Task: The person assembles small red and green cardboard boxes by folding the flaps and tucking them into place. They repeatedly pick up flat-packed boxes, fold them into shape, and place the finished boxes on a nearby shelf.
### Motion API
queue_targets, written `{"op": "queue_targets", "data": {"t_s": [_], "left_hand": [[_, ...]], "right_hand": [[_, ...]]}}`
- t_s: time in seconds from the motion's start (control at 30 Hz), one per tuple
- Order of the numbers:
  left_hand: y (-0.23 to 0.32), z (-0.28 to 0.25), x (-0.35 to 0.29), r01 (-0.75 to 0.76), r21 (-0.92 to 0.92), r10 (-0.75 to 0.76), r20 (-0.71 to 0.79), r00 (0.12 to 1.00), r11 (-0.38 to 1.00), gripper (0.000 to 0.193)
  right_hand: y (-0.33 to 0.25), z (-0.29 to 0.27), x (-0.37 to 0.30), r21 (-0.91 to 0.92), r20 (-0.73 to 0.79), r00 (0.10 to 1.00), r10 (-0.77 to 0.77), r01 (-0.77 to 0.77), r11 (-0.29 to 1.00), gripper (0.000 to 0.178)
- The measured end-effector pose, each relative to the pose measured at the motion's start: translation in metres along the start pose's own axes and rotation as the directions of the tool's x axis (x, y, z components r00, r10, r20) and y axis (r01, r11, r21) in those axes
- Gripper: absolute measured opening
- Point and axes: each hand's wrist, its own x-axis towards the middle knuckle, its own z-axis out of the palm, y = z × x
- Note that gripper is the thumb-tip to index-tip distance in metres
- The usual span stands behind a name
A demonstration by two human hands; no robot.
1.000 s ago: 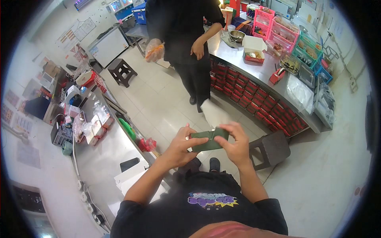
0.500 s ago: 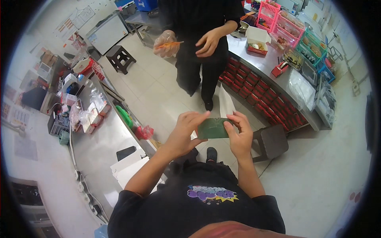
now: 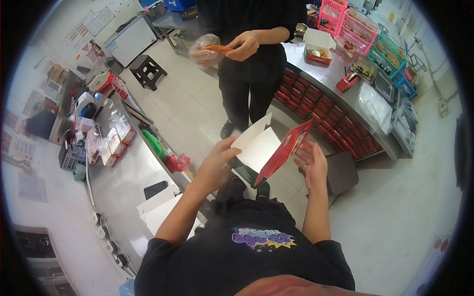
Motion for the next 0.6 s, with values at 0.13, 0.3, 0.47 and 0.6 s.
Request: {"op": "queue_targets", "data": {"t_s": [0.13, 0.3, 0.47, 0.6], "left_hand": [[-0.017, 0.000, -0.013, 0.005, 0.012, -0.006, 0.065, 0.998, 1.000, 0.071], [-0.024, -0.005, -0.038, 0.174, 0.032, -0.174, 0.004, 0.985, 0.984, 0.058], [-0.021, -0.007, -0.048, 0.126, 0.044, -0.127, 0.022, 0.992, 0.991, 0.052], [-0.012, -0.019, -0.045, 0.093, 0.073, -0.094, 0.013, 0.995, 0.993, 0.049]], "right_hand": [[0.016, -0.025, 0.016, -0.063, -0.028, 0.975, 0.221, -0.223, 0.973, 0.034], [0.024, -0.024, 0.026, -0.245, 0.036, 0.993, 0.113, -0.101, 0.964, 0.028], [0.032, -0.012, 0.046, -0.310, 0.113, 0.982, 0.153, -0.112, 0.944, 0.025], [0.040, -0.019, 0.068, -0.388, 0.142, 0.964, 0.223, -0.153, 0.909, 0.031]]}}
